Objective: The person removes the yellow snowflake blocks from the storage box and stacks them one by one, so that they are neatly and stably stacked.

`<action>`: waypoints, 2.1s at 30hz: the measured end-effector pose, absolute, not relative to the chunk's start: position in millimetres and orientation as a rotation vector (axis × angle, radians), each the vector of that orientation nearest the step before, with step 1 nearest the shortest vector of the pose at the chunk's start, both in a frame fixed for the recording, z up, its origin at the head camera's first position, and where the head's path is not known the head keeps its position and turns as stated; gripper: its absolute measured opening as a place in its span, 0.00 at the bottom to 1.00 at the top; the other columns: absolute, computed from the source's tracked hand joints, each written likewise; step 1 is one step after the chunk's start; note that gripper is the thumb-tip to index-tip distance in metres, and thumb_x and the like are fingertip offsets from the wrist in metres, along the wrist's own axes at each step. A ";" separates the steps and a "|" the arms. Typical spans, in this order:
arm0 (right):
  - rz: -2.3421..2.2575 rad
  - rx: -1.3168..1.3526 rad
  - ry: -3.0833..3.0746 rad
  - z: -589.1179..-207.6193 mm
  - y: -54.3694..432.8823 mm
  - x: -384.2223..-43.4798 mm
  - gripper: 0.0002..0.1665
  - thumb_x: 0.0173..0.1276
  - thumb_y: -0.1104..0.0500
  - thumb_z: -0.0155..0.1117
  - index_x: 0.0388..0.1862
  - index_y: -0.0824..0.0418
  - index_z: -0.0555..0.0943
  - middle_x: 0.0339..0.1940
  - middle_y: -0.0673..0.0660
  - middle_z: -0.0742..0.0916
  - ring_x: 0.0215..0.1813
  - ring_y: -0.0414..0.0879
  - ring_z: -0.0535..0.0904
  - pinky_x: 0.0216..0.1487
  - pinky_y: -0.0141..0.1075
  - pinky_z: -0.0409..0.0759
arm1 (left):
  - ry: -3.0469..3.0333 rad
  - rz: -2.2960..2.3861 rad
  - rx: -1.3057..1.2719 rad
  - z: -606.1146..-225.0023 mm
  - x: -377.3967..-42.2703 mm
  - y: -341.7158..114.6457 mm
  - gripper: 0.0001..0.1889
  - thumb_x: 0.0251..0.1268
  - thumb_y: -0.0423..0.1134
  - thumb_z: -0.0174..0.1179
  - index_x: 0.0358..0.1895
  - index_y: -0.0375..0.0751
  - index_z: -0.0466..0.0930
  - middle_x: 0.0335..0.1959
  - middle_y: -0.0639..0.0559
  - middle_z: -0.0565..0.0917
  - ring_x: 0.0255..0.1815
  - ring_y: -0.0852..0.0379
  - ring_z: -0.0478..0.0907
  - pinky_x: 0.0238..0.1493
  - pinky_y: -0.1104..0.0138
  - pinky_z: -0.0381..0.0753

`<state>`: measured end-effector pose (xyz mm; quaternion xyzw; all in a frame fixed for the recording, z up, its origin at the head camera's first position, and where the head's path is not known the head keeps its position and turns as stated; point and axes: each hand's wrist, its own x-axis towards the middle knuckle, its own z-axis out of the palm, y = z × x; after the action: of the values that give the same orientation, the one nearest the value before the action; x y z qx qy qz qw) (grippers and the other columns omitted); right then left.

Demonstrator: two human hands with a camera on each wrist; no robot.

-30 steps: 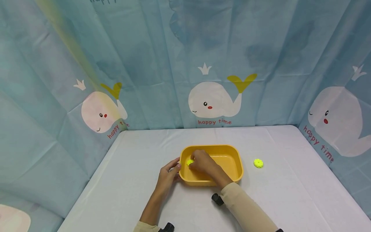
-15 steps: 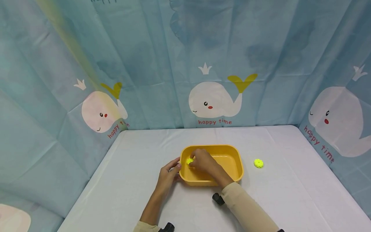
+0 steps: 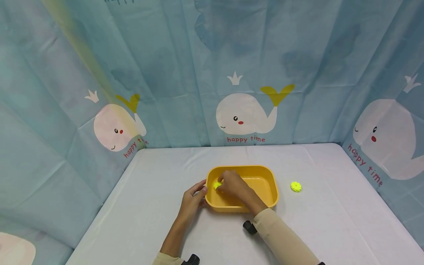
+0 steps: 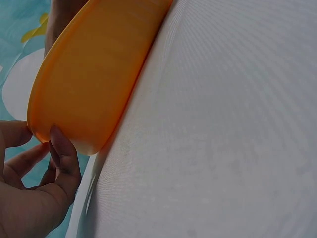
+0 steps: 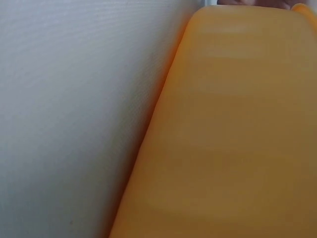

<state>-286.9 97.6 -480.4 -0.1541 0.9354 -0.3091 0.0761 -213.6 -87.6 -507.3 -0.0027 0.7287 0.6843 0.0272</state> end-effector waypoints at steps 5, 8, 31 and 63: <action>-0.910 -0.483 2.816 -480.1 98.4 -286.3 0.15 0.60 0.61 0.83 0.44 0.66 0.91 0.40 0.57 0.91 0.36 0.46 0.80 0.42 0.38 0.84 | 2.233 2.123 -0.001 -507.2 -213.8 -88.1 0.23 0.82 0.43 0.58 0.74 0.46 0.78 0.59 0.42 0.78 0.42 0.53 0.83 0.43 0.68 0.85; -0.911 -0.471 2.814 -478.7 98.9 -285.3 0.16 0.60 0.60 0.83 0.44 0.67 0.91 0.41 0.58 0.91 0.35 0.46 0.80 0.42 0.39 0.84 | 2.229 2.126 -0.003 -507.1 -213.5 -88.1 0.23 0.82 0.43 0.59 0.74 0.46 0.77 0.59 0.42 0.78 0.42 0.53 0.84 0.44 0.68 0.86; -1.098 -0.509 2.829 -446.1 143.7 -262.5 0.15 0.68 0.57 0.78 0.48 0.65 0.89 0.33 0.51 0.86 0.35 0.44 0.77 0.37 0.34 0.79 | 2.273 2.094 -0.029 -509.0 -214.4 -87.3 0.24 0.81 0.46 0.60 0.74 0.47 0.78 0.59 0.43 0.79 0.41 0.55 0.81 0.44 0.67 0.84; -1.090 -0.465 3.203 -433.1 271.0 -215.4 0.20 0.65 0.56 0.81 0.52 0.65 0.88 0.43 0.56 0.90 0.43 0.49 0.84 0.36 0.30 0.81 | 2.237 2.130 -0.016 -512.1 -215.6 -87.9 0.24 0.81 0.45 0.60 0.75 0.45 0.77 0.59 0.42 0.79 0.44 0.51 0.84 0.44 0.70 0.86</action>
<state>-215.4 271.0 -433.1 -0.1350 0.9291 -0.3162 -0.1362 -215.6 -87.9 -512.1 -0.0051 0.7239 0.6894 0.0266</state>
